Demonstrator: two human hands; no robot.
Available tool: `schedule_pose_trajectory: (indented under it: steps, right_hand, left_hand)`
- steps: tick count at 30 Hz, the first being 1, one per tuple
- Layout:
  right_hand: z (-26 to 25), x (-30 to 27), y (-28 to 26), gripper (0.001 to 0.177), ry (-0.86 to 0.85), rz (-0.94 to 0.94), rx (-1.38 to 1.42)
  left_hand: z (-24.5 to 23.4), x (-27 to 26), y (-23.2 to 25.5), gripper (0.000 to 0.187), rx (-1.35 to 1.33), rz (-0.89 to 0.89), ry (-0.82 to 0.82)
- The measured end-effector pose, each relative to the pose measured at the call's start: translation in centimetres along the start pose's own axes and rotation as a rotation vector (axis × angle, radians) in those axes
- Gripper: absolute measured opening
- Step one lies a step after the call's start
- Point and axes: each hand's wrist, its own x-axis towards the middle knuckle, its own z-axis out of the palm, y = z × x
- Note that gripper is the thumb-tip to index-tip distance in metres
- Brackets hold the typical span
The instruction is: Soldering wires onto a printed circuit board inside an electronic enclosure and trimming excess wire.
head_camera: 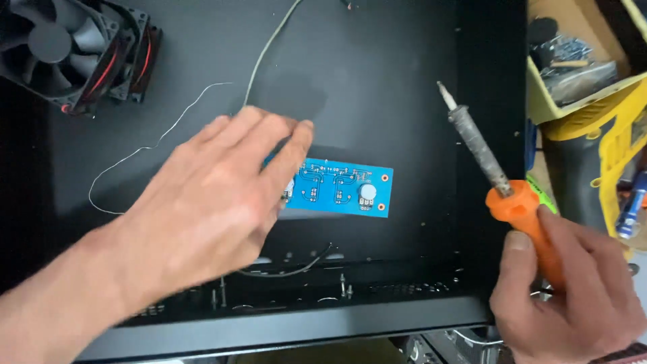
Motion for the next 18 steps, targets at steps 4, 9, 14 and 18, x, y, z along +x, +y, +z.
schedule_pose_trajectory:
  steps: [4, 9, 14, 18]
  right_hand:
    - [-1.1, 0.0, 1.0, 0.022, -0.114, -0.066, -0.146]
    - [-0.9, -0.3, 1.0, 0.032, -0.118, 0.019, -0.085]
    - [-1.7, 0.4, 2.1, 0.022, -0.199, -0.334, -0.293]
    - [0.1, -0.4, 0.8, 0.030, -0.034, 0.040, -0.046]
  left_hand:
    - [-0.2, -1.2, 1.8, 0.016, -0.139, 0.120, 0.106]
    - [3.3, -1.1, 2.4, 0.022, -0.525, -0.059, -0.589]
    - [5.6, -1.2, 2.6, 0.012, -0.547, 0.096, -0.626]
    - [5.1, -1.3, 2.5, 0.010, -0.446, 0.142, -0.572]
